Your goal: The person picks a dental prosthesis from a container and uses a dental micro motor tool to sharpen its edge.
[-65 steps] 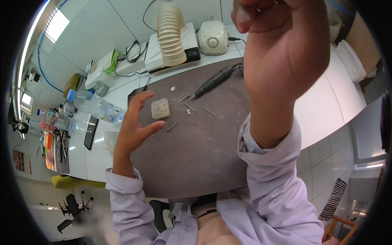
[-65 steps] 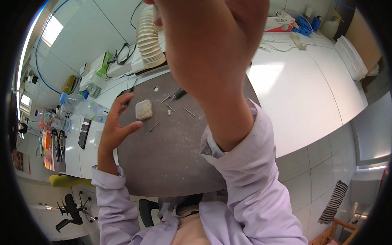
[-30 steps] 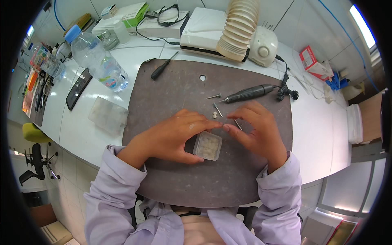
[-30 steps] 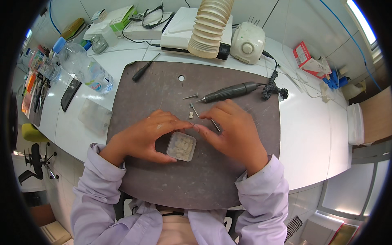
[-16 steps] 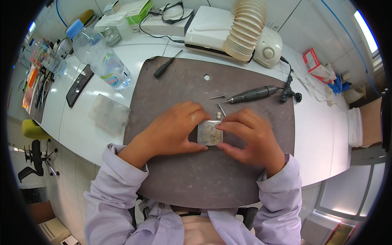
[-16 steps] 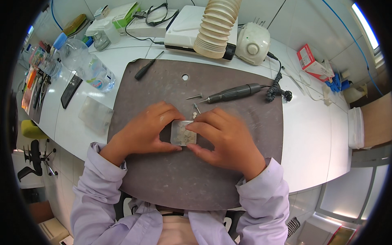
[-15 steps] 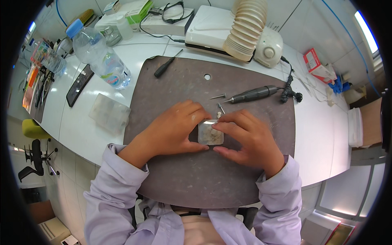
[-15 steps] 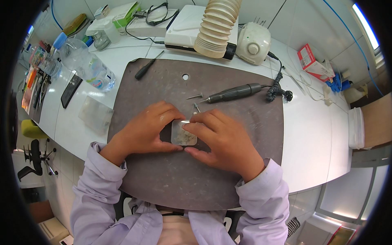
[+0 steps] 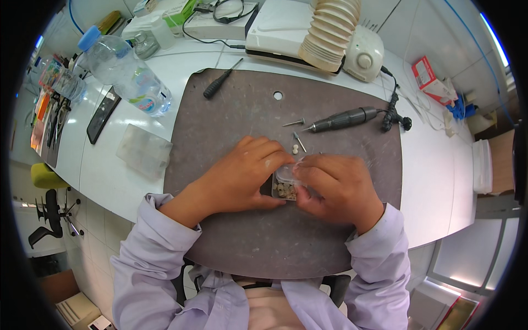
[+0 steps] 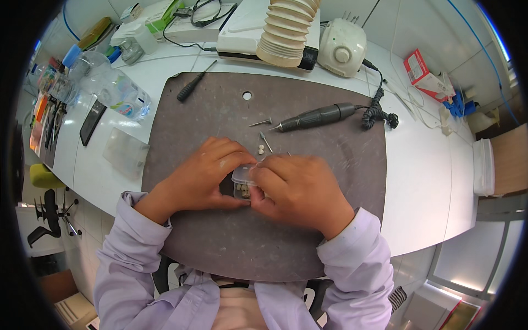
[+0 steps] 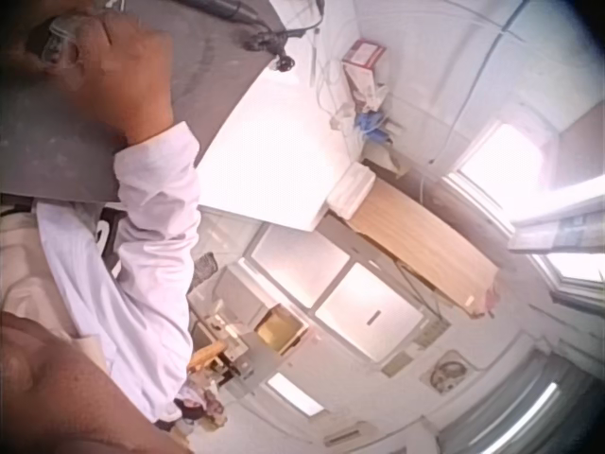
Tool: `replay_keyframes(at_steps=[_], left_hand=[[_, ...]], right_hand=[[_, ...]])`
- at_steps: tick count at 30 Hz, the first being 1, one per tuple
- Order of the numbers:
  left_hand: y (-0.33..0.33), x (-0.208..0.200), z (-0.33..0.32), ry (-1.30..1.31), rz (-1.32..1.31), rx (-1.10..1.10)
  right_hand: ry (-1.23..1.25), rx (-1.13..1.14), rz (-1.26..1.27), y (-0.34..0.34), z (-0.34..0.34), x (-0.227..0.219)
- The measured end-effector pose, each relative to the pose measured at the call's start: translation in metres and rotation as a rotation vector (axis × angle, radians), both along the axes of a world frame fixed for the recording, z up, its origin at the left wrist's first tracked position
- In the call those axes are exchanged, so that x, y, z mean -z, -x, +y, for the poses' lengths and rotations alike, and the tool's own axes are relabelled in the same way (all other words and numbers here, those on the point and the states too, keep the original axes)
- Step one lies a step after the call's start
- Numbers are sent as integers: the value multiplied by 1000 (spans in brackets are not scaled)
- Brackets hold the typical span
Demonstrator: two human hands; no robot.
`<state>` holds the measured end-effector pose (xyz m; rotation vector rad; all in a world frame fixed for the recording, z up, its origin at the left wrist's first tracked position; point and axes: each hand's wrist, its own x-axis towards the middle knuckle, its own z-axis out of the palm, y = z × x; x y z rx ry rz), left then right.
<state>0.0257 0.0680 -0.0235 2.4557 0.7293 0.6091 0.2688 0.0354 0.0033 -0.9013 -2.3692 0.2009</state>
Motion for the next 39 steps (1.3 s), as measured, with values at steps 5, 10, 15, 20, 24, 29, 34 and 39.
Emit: replay_keyframes(at_steps=[5, 10, 15, 20, 24, 29, 34, 39], left_hand=[[-4, -9, -3, 231, -80, -1], [-2, -8, 1, 78, -31, 72], [0, -7, 1, 115, -54, 55], [0, -6, 1, 83, -58, 55], [1, -6, 1, 68, -56, 48], [0, -6, 1, 35, -58, 45], [0, -6, 2, 52, -55, 53], [0, -6, 3, 60, -53, 57]], right_hand=[[313, 275, 221, -13, 7, -3], [87, 281, 250, -14, 14, 5], [-22, 121, 66, -13, 5, -17], [184, 63, -116, -10, -3, -16], [176, 33, -141, -4, -5, -9], [143, 25, -134, -2, -7, -5], [245, 30, -24, -5, -5, -7], [441, 75, 167, -12, -4, -9]])
